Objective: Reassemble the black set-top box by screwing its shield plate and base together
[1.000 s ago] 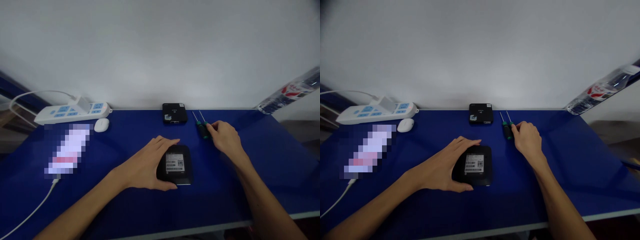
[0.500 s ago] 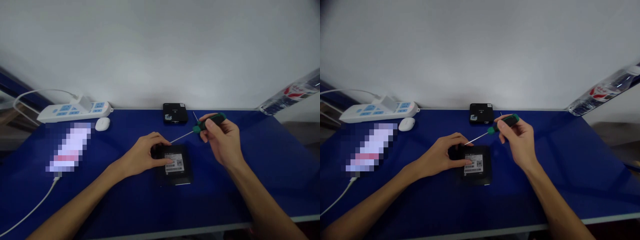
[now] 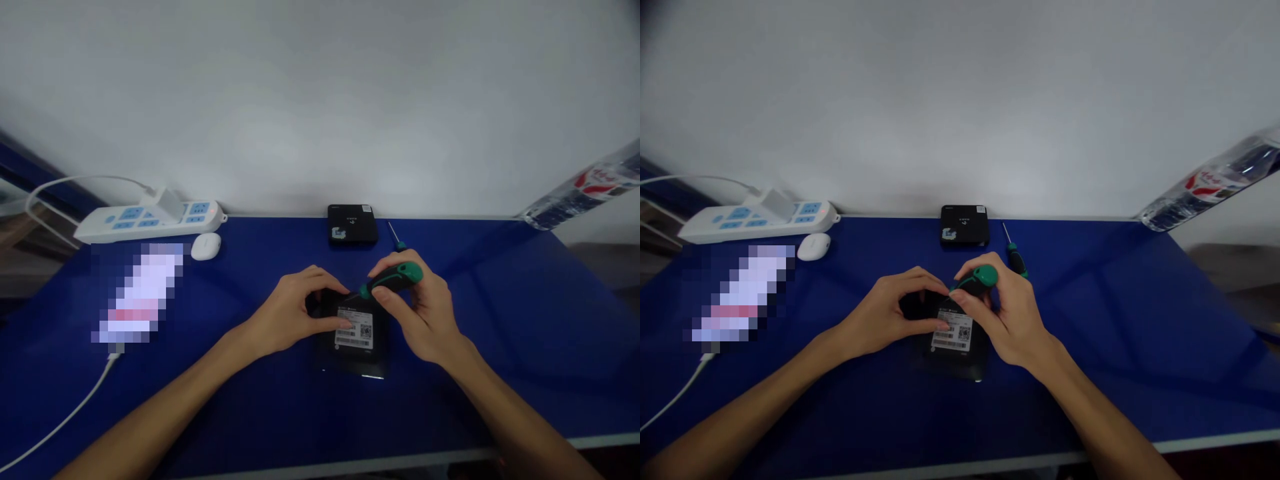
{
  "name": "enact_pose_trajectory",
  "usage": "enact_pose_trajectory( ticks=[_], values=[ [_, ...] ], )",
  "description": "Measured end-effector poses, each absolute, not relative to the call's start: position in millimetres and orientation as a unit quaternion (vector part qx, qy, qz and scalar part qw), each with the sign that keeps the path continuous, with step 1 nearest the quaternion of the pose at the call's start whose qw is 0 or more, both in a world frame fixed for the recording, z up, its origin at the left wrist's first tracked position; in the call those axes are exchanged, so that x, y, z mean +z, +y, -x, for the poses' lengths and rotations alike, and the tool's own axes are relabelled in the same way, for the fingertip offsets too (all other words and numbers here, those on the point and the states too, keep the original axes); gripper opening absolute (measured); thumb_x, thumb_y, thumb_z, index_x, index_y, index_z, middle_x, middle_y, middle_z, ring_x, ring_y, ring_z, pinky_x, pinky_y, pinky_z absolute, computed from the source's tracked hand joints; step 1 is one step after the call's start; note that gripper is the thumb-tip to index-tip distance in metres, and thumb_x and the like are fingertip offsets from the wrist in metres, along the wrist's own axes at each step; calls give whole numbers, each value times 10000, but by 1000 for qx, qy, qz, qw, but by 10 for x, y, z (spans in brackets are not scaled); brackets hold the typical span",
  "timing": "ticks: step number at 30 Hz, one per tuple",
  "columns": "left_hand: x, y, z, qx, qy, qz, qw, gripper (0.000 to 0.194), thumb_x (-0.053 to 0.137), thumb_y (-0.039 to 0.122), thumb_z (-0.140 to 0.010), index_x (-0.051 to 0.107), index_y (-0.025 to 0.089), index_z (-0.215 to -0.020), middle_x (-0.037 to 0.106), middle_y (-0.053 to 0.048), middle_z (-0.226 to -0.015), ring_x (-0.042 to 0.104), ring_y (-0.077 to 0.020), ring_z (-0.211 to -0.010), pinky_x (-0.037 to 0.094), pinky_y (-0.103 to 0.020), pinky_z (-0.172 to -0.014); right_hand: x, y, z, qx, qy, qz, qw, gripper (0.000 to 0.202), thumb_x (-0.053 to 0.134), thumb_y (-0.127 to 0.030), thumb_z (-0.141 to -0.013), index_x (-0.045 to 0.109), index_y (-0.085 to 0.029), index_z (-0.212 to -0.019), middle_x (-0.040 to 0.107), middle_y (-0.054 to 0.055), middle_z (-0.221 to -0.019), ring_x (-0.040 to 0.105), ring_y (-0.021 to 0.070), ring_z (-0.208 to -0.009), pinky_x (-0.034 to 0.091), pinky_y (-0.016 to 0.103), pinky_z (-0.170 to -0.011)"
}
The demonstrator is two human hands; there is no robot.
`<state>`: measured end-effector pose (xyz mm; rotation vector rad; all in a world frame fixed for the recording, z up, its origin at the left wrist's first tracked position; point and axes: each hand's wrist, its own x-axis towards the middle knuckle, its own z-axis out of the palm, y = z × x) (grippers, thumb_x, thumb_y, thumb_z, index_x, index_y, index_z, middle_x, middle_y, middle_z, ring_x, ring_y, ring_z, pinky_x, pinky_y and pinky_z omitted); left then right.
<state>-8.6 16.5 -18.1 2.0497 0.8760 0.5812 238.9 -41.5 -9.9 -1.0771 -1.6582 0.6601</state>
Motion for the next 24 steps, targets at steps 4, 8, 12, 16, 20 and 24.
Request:
enact_pose_trajectory(
  ticks=[4,8,12,16,20,24],
  values=[
    [-182,162,84,226,349,-811,411,424,958,474,-838,818,287,-1192,772,-41,-1157,720,-227,-970,590,-387,-870,-99,-411,-2396,268,-680,455,509,94,731,-365,-1071,721,-291,-1128,679,27,-1030,663,196,-798,504,307,-592],
    [-177,167,84,223,351,-809,415,420,954,465,-843,818,280,-1195,768,-49,-1167,723,-228,-966,594,-382,-842,-89,-405,-2387,273,-689,451,497,104,733,-377,-1072,714,-294,-1133,682,25,-1032,660,191,-788,497,302,-580],
    [-185,175,85,225,349,-811,412,418,956,467,-841,818,282,-1189,771,-49,-1169,725,-229,-974,598,-390,-867,-79,-405,-2381,272,-695,450,491,105,730,-377,-1072,711,-290,-1127,684,27,-1036,664,194,-787,497,309,-581],
    [-190,174,87,224,348,-813,409,416,955,483,-838,819,283,-1177,775,-51,-1160,729,-232,-969,600,-397,-886,-67,-405,-2392,264,-704,445,487,94,731,-371,-1070,710,-295,-1120,678,27,-1038,677,208,-833,502,313,-602],
    [-161,160,82,223,352,-813,407,395,947,479,-848,814,275,-1158,783,-45,-1150,721,-230,-966,591,-391,-886,-69,-406,-2411,242,-702,448,498,73,731,-350,-1067,707,-304,-1120,674,22,-1028,671,206,-827,506,319,-619],
    [-141,158,75,218,356,-815,402,398,949,481,-843,799,276,-1150,788,-29,-1136,701,-210,-909,572,-359,-817,-80,-413,-2418,212,-688,456,523,66,737,-340,-1048,717,-299,-1096,677,25,-998,663,211,-787,528,343,-641]
  ],
)
